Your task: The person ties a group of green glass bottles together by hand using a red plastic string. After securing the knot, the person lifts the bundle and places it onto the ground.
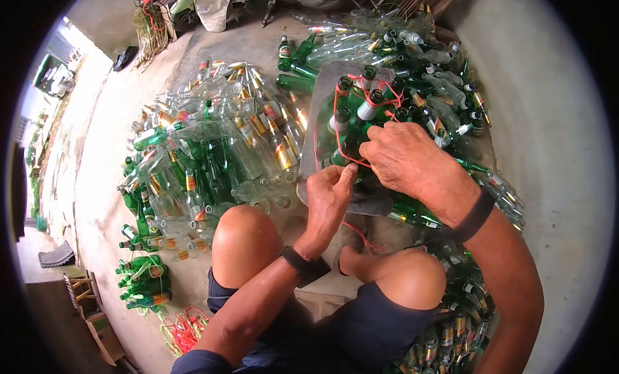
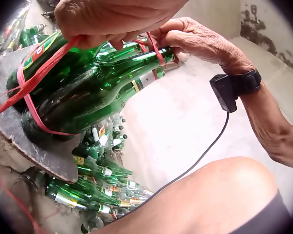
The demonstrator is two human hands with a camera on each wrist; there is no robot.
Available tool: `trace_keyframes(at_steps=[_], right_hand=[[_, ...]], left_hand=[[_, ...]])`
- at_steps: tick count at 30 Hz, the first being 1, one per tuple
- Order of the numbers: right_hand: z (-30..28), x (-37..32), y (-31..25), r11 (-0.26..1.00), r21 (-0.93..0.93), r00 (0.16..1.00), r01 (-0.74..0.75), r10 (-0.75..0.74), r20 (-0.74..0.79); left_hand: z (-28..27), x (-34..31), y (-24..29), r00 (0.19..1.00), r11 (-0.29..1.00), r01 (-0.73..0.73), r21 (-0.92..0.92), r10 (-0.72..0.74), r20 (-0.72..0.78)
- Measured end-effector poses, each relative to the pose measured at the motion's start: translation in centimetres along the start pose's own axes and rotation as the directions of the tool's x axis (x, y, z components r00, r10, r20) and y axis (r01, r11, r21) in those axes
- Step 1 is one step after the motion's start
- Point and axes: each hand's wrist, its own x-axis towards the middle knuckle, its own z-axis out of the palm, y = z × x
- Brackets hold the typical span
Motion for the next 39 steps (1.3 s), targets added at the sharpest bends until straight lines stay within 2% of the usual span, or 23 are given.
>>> trace_keyframes(at_steps=[3,5,11,15,18,20,21,24,26,27,30,32,35,39], right_hand=[[-0.2,0.0,0.4,0.999,-0.001,0.999,0.033,-0.033,-0.007],[-0.2,-0.1,0.5,0.999,0.0,0.997,0.042,-0.042,-0.068],[-1.8,-0.3,2.4,1.0,0.016,0.999,0.007,-0.007,0.041],[-2.6,-0.5,3.4,0.995,0.095,1.0,0.01,-0.01,-0.001],[-3.4,-0.2,3.9,0.984,0.174,0.997,-0.037,0.025,0.07],[-3.4,0.1,4.5,0.956,0.245,0.977,-0.162,0.121,0.175],[-3.3,0.2,4.8,0.956,0.241,0.976,-0.165,0.124,0.178],[-2.5,0.6,5.7,0.944,0.238,0.969,-0.228,0.197,0.146],[-1.9,0.8,6.1,0.894,0.355,0.961,-0.275,0.24,0.14],[-1.6,0.9,6.1,0.893,0.354,0.96,-0.277,0.242,0.141],[-0.5,1.2,6.4,0.858,0.447,0.966,-0.255,0.249,0.073],[0.4,1.1,6.8,0.876,0.462,0.983,-0.136,0.177,-0.046],[1.2,1.1,7.0,0.891,0.449,0.983,-0.067,0.135,-0.121],[1.4,1.4,6.8,0.911,0.4,0.981,-0.097,0.155,-0.114]], left_hand=[[0.0,-0.1,0.4,1.0,0.999,0.016,-0.041,-0.016,0.002],[0.0,-0.1,0.4,1.0,0.999,0.012,-0.04,-0.011,0.026],[0.2,-0.2,0.1,0.997,0.998,-0.054,-0.038,0.056,0.058],[0.5,-0.4,0.2,0.994,0.993,0.009,-0.114,0.003,0.108],[0.6,-0.5,0.3,0.992,0.991,0.01,-0.137,0.008,0.125],[0.7,-0.6,0.4,0.991,0.985,0.022,-0.174,0.002,0.133],[0.8,-0.6,0.5,0.991,0.984,0.023,-0.178,0.002,0.137],[0.9,-0.7,0.6,0.992,0.978,0.019,-0.21,0.008,0.124],[0.8,-0.8,0.9,0.991,0.976,0.001,-0.217,0.028,0.132],[0.9,-0.9,0.8,0.99,0.976,0.002,-0.218,0.028,0.135],[0.9,-0.8,0.8,0.99,0.979,0.006,-0.203,0.023,0.14],[0.7,-1.0,1.2,0.986,0.98,0.021,-0.198,0.012,0.165],[1.1,-0.9,0.7,0.99,0.971,-0.017,-0.239,0.05,0.131],[1.8,-0.9,0.1,0.99,0.963,-0.07,-0.26,0.098,0.096]])
